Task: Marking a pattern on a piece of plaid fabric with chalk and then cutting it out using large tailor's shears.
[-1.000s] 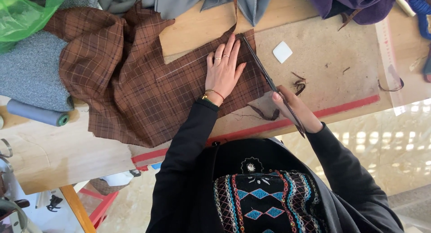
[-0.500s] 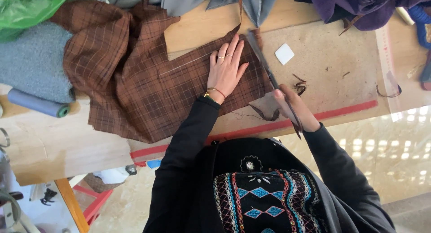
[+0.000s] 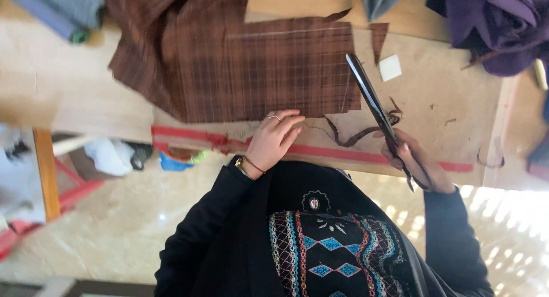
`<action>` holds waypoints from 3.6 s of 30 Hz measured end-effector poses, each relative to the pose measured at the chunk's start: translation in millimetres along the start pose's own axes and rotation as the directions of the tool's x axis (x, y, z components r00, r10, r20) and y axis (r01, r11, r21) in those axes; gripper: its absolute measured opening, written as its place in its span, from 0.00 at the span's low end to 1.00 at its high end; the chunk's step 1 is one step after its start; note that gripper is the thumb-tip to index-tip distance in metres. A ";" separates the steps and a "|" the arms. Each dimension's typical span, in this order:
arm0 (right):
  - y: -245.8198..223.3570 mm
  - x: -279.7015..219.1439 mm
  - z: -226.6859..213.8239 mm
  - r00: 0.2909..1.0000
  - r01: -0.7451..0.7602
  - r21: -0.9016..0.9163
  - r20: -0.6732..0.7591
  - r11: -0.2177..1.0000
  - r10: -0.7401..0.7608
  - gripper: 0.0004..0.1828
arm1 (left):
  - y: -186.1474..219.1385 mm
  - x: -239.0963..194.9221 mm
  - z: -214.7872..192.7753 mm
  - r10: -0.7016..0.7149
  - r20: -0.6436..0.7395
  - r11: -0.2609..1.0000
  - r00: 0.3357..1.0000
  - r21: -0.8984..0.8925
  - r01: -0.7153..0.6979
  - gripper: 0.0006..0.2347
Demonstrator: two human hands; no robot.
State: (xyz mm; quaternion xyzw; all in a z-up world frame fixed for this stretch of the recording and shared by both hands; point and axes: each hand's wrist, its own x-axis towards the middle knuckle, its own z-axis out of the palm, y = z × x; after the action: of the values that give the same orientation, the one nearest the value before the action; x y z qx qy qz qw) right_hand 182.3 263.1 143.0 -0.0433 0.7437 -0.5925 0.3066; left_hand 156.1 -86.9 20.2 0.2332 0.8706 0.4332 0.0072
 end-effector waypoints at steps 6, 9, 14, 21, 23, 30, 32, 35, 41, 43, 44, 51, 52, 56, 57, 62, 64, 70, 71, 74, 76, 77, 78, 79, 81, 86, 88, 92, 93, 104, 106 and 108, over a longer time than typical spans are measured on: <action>-11.4 -15.1 -48.0 0.973 -0.024 -0.193 0.219 0.981 0.067 0.41 | 33.7 -15.8 51.0 -0.315 -0.036 0.949 0.948 -0.045 0.314 0.10; -14.9 -13.8 -66.9 0.941 -0.074 -0.274 0.299 0.959 0.158 0.42 | 60.2 -1.8 59.8 -0.376 -0.142 0.924 0.915 0.010 0.382 0.11; -11.0 -1.0 -93.5 0.831 -0.103 -0.157 0.529 0.982 0.172 0.32 | 93.2 19.0 82.1 -0.187 -0.450 0.865 0.873 0.346 0.363 0.20; 0.6 40.0 -113.0 0.710 -0.066 -0.174 0.683 0.982 0.169 0.36 | 87.6 18.2 117.9 -0.218 -0.618 0.851 0.755 0.258 0.457 0.06; -10.1 53.1 -108.9 0.680 -0.081 -0.231 0.698 0.969 0.224 0.32 | 94.7 15.9 114.0 -0.289 -0.617 0.907 0.732 0.067 0.415 0.05; -23.6 90.9 -99.8 0.609 -0.061 -0.310 0.742 0.949 0.281 0.36 | 94.5 12.4 111.4 -0.317 -0.623 0.919 0.715 -0.014 0.395 0.03; -16.1 95.9 -104.8 0.608 -0.084 -0.330 0.731 0.940 0.310 0.36 | 93.1 12.2 113.0 -0.306 -0.614 0.924 0.728 -0.006 0.383 0.03; 0.5 102.4 -109.3 0.606 -0.120 -0.370 0.707 0.921 0.363 0.38 | 89.7 11.7 118.2 -0.298 -0.617 0.925 0.729 0.002 0.381 0.03; -16.3 105.3 -96.6 0.608 -0.116 -0.424 0.685 0.898 0.402 0.39 | 90.2 10.8 114.4 -0.257 -0.611 0.937 0.749 0.032 0.348 0.02; 4.6 110.7 -105.1 0.617 -0.123 -0.433 0.672 0.893 0.411 0.37 | 90.8 10.4 113.6 -0.253 -0.611 0.938 0.750 0.036 0.345 0.02; 15.1 113.6 -109.4 0.625 -0.131 -0.444 0.657 0.887 0.421 0.35 | 90.7 10.4 113.4 -0.250 -0.610 0.939 0.752 0.037 0.342 0.02; 5.4 119.1 -102.2 0.627 -0.156 -0.477 0.629 0.865 0.460 0.35 | 94.1 11.1 109.1 -0.221 -0.619 0.942 0.753 0.063 0.328 0.03; 6.8 122.9 -99.5 0.622 -0.123 -0.484 0.643 0.866 0.448 0.36 | 94.7 11.1 109.5 -0.216 -0.620 0.943 0.755 0.066 0.325 0.03; -28.8 123.7 -77.9 0.601 -0.091 -0.501 0.661 0.860 0.449 0.37 | 95.7 11.0 108.0 -0.201 -0.627 0.947 0.752 0.073 0.314 0.03; -33.3 123.7 -74.5 0.600 -0.089 -0.502 0.663 0.860 0.448 0.37 | 95.3 10.8 108.5 -0.202 -0.629 0.946 0.751 0.074 0.316 0.03; -13.9 132.7 -77.2 0.598 -0.114 -0.502 0.655 0.858 0.462 0.30 | 94.7 9.4 108.5 -0.202 -0.613 0.949 0.764 0.070 0.308 0.03; -18.8 131.6 -75.9 0.602 -0.136 -0.499 0.644 0.856 0.472 0.28 | 96.9 11.2 108.7 -0.208 -0.616 0.950 0.760 0.059 0.308 0.03; -42.5 131.4 -59.4 0.586 -0.139 -0.496 0.657 0.857 0.475 0.29 | 97.0 10.3 108.5 -0.207 -0.612 0.952 0.763 0.055 0.303 0.04; -49.9 131.1 -55.0 0.593 -0.114 -0.499 0.660 0.859 0.462 0.30 | 97.4 10.7 108.4 -0.206 -0.610 0.952 0.765 0.055 0.301 0.04; -52.4 136.6 -45.1 0.587 -0.088 -0.494 0.676 0.865 0.446 0.31 | 96.1 9.8 109.3 -0.200 -0.616 0.951 0.762 0.064 0.301 0.03; -53.2 137.7 -42.9 0.588 -0.074 -0.504 0.675 0.861 0.446 0.32 | 96.2 9.4 108.6 -0.196 -0.617 0.952 0.762 0.066 0.298 0.03; -53.7 138.0 -42.0 0.591 -0.064 -0.513 0.672 0.856 0.447 0.34 | 96.6 9.2 108.6 -0.192 -0.616 0.954 0.764 0.066 0.293 0.03; -53.0 138.5 -41.2 0.589 -0.062 -0.515 0.673 0.855 0.448 0.34 | 96.2 9.0 108.6 -0.194 -0.619 0.953 0.762 0.065 0.295 0.03; -51.9 138.7 -40.8 0.602 -0.078 -0.508 0.662 0.858 0.447 0.31 | 95.8 9.0 109.0 -0.191 -0.620 0.953 0.761 0.069 0.296 0.03; -48.4 139.5 -41.1 0.614 -0.093 -0.502 0.651 0.860 0.446 0.28 | 94.9 9.3 109.9 -0.190 -0.622 0.952 0.760 0.072 0.297 0.03; -54.5 137.7 -34.5 0.599 -0.127 -0.473 0.664 0.872 0.448 0.26 | 95.1 8.5 108.6 -0.173 -0.620 0.953 0.765 0.091 0.290 0.03; -60.4 140.9 -26.2 0.596 -0.102 -0.477 0.673 0.873 0.438 0.27 | 95.4 8.5 109.2 -0.177 -0.622 0.953 0.762 0.085 0.291 0.03; -81.1 143.0 -5.3 0.590 -0.081 -0.440 0.702 0.894 0.399 0.27 | 96.6 7.5 107.4 -0.180 -0.623 0.953 0.761 0.081 0.291 0.03; -84.0 143.6 -2.5 0.589 -0.079 -0.440 0.703 0.895 0.398 0.27 | 96.1 7.4 107.6 -0.179 -0.624 0.953 0.761 0.082 0.292 0.03; -83.3 144.9 7.7 0.631 -0.099 -0.472 0.651 0.876 0.422 0.27 | 96.5 6.4 108.4 -0.174 -0.619 0.954 0.766 0.086 0.286 0.03; -96.7 144.0 18.0 0.636 -0.091 -0.473 0.650 0.876 0.416 0.27 | 96.3 6.1 108.4 -0.173 -0.618 0.954 0.767 0.089 0.287 0.03; -102.9 145.0 24.6 0.641 -0.083 -0.474 0.648 0.877 0.411 0.27 | 95.2 6.2 109.7 -0.171 -0.616 0.953 0.769 0.093 0.287 0.03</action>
State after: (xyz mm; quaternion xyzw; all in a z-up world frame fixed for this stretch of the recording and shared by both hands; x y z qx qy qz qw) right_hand 46.8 149.7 175.0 -0.2337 0.6612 -0.3101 0.6419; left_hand 212.2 47.1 25.0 -0.0249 0.8853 0.3992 -0.2374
